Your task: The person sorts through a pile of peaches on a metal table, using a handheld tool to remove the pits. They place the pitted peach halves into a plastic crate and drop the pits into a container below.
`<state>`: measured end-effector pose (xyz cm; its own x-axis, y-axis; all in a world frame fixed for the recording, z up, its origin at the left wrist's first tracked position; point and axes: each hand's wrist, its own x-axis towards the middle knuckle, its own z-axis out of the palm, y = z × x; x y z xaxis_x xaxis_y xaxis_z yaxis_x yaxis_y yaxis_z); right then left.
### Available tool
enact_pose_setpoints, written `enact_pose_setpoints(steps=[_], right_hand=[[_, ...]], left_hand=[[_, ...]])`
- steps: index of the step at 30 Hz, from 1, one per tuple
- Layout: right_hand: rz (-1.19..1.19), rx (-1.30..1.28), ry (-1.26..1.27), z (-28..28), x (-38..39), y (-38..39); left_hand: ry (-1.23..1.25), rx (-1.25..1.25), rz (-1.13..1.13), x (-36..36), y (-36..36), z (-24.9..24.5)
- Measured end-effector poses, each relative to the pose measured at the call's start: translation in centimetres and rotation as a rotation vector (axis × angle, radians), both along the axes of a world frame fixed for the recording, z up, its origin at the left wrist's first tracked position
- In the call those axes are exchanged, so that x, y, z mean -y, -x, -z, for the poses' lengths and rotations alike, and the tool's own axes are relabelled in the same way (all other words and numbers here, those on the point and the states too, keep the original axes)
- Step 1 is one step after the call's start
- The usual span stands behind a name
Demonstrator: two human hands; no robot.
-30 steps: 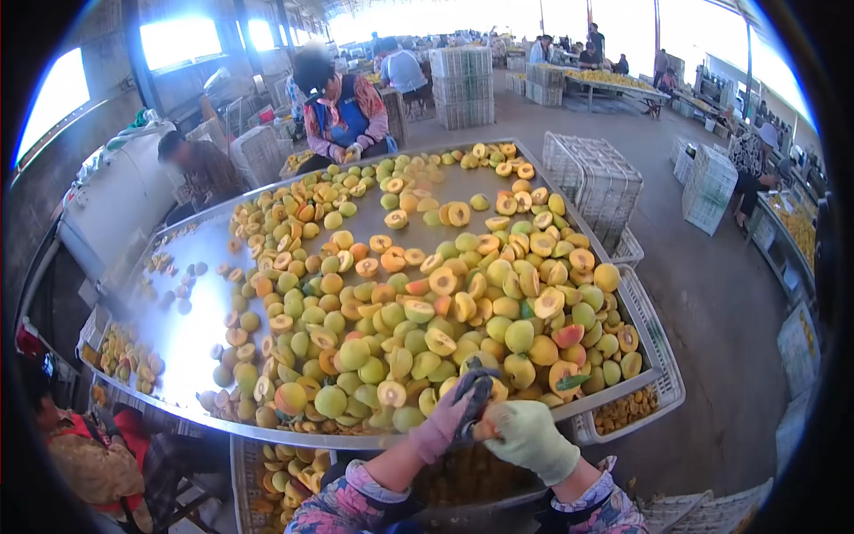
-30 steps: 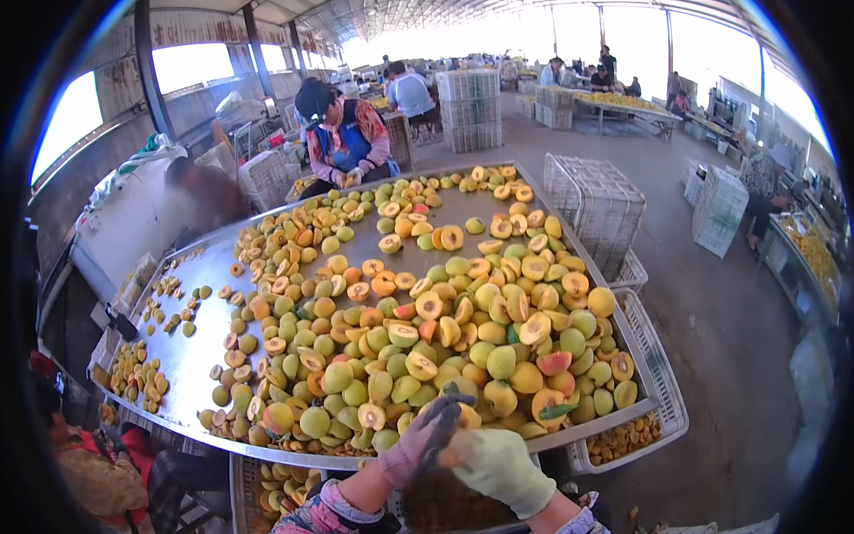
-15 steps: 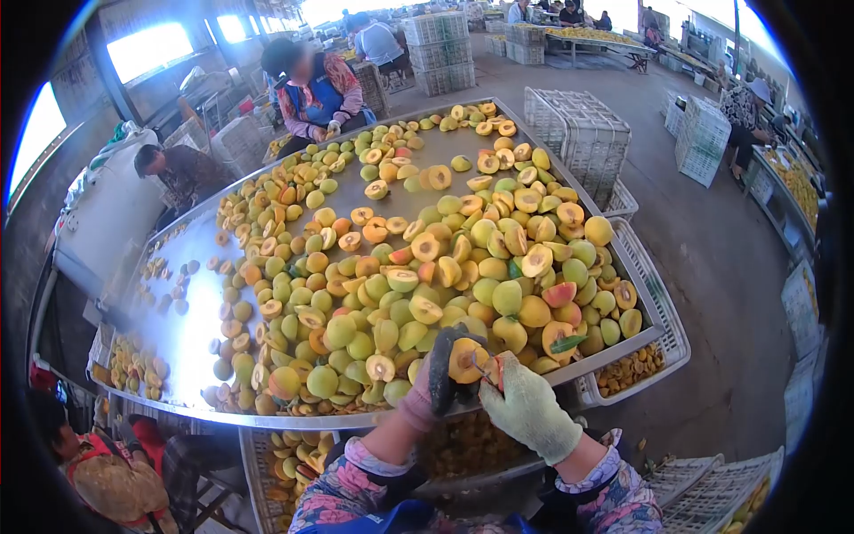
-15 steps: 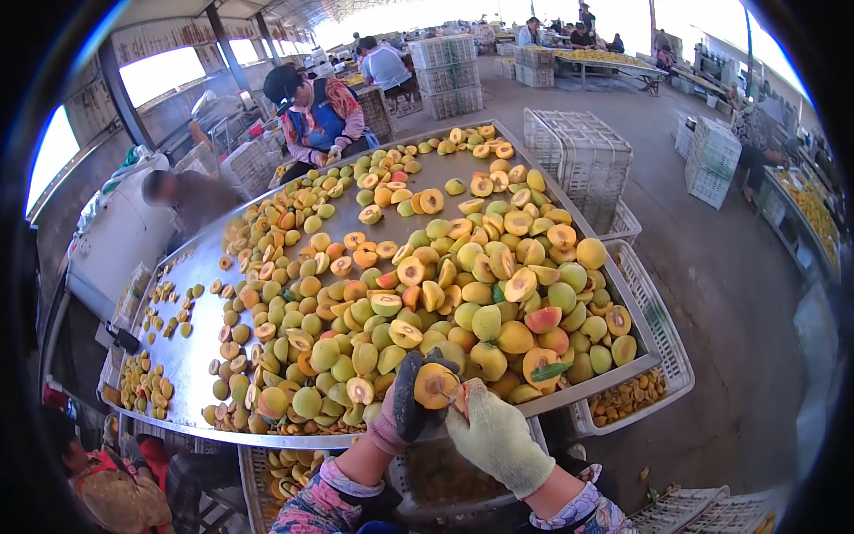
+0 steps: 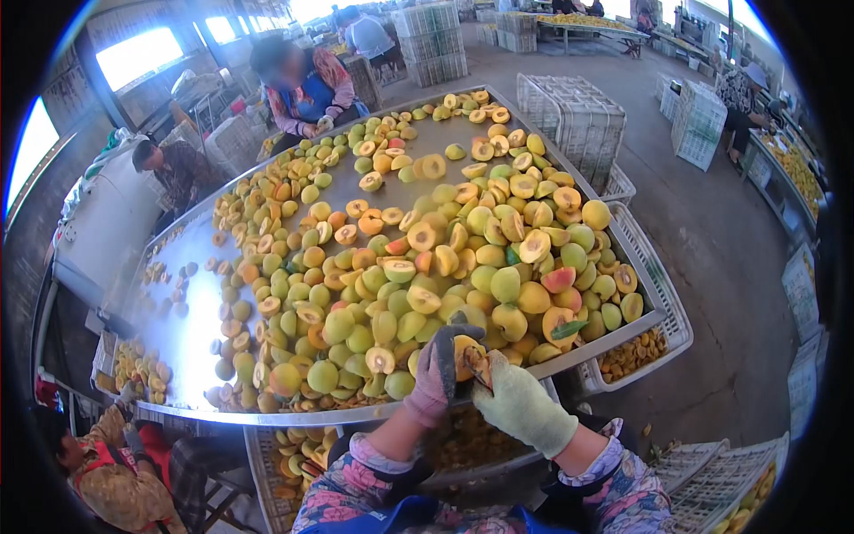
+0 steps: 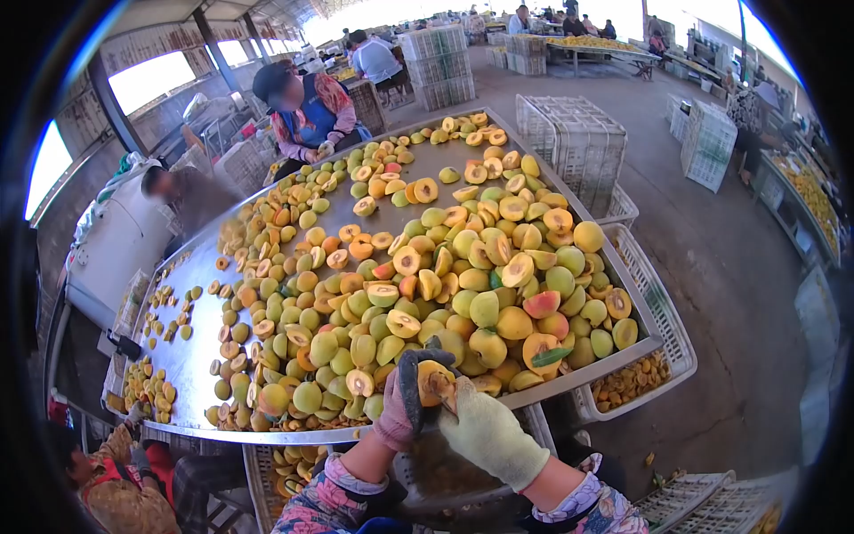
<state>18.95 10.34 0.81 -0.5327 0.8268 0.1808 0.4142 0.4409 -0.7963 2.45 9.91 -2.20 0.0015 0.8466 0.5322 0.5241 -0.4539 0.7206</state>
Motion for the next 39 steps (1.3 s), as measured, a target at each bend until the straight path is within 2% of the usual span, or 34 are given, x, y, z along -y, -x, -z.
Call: enact_pose_setpoints(steps=[1, 3, 4, 6, 8, 11, 13, 16, 18, 21, 22, 23, 24, 25, 28, 29, 30, 31, 32, 34, 35, 36, 37, 38, 39], right_hand=[[0.001, 0.000, 0.004, 0.3, 0.0, 0.1], [-0.039, -0.134, 0.284, 0.3, 0.1, 0.3], [-0.038, -0.137, 0.285, -0.3, 0.2, 0.4], [-0.098, -0.235, 0.883, -2.0, 0.4, 0.4], [-0.100, -0.243, 0.906, -2.3, 0.5, 0.8], [-0.115, -0.227, 0.893, -2.7, 0.6, 1.0], [-0.128, -0.207, 0.859, -2.7, 0.5, 1.0], [-0.150, -0.205, 1.021, -2.5, 0.0, 0.7], [-0.243, -0.205, 1.239, -2.8, -0.6, 0.4], [-0.237, -0.206, 1.316, -2.8, -0.8, 0.2], [-0.235, -0.207, 1.318, -3.0, -0.5, 0.3], [-0.209, -0.152, 1.185, -3.3, 0.1, 0.5], [-0.184, -0.098, 1.050, -3.5, 0.4, 0.6], [-0.182, -0.099, 1.052, -3.3, 0.4, 0.5], [-0.245, -0.118, 1.130, -2.6, -0.4, -0.1], [-0.252, -0.188, 1.269, -2.5, -0.6, -0.3], [-0.258, -0.258, 1.408, -2.4, -0.8, -0.5], [-0.257, -0.259, 1.408, -2.4, -0.7, -0.5], [-0.250, -0.255, 1.390, -2.4, -0.7, -0.5], [-0.242, -0.251, 1.374, -2.5, -0.3, -0.4], [-0.222, -0.177, 1.228, -2.7, 0.2, -0.2], [-0.199, -0.106, 1.081, -2.7, 0.5, -0.1], [-0.195, -0.110, 1.082, -2.6, 0.4, -0.2], [-0.224, -0.126, 1.141, -2.5, 0.2, -0.2], [-0.255, -0.142, 1.200, -2.3, 0.0, -0.2]], left_hand=[[0.041, 0.162, 0.031, 0.1, -0.1, 0.1], [0.045, 0.142, 0.026, 0.2, 0.1, -0.5], [0.045, 0.121, 0.019, 0.1, 0.2, -0.7], [-0.039, 0.020, 0.026, -0.3, 0.7, -0.2], [-0.121, -0.081, 0.033, -0.3, 1.1, 0.0], [-0.068, -0.090, 0.074, 0.0, 1.0, -2.3], [0.068, -0.025, 0.078, 0.2, 1.0, -3.2], [0.085, 0.013, 0.175, -0.1, 1.6, -2.9], [0.083, 0.057, 0.201, -0.1, 1.7, -2.8], [0.046, 0.093, 0.241, -0.3, 1.7, -2.4], [0.017, 0.083, 0.256, -0.3, 1.7, -2.3], [0.021, 0.084, 0.257, -0.3, 1.7, -2.3], [0.334, 0.384, 0.257, -0.4, 1.8, -2.4], [0.649, 0.681, 0.249, -0.5, 1.7, -2.5], [0.525, 0.568, 0.225, 0.0, 1.1, -2.6], [0.483, 0.529, 0.216, 0.0, 1.0, -2.5], [0.319, 0.368, 0.210, -0.2, 1.0, -2.1], [0.155, 0.210, 0.201, -0.3, 0.9, -1.8], [0.155, 0.210, 0.202, -0.2, 0.7, -1.6], [0.396, 0.699, 0.193, 0.2, 0.1, -1.5], [0.397, 0.698, 0.195, 0.0, 0.4, -1.5], [0.548, 0.730, 0.227, -0.5, 0.9, -1.4], [0.699, 0.758, 0.258, -0.7, 1.2, -1.3], [0.701, 0.758, 0.260, -0.7, 1.1, -1.0], [0.587, 0.610, 0.243, -0.5, 1.0, -0.8]])
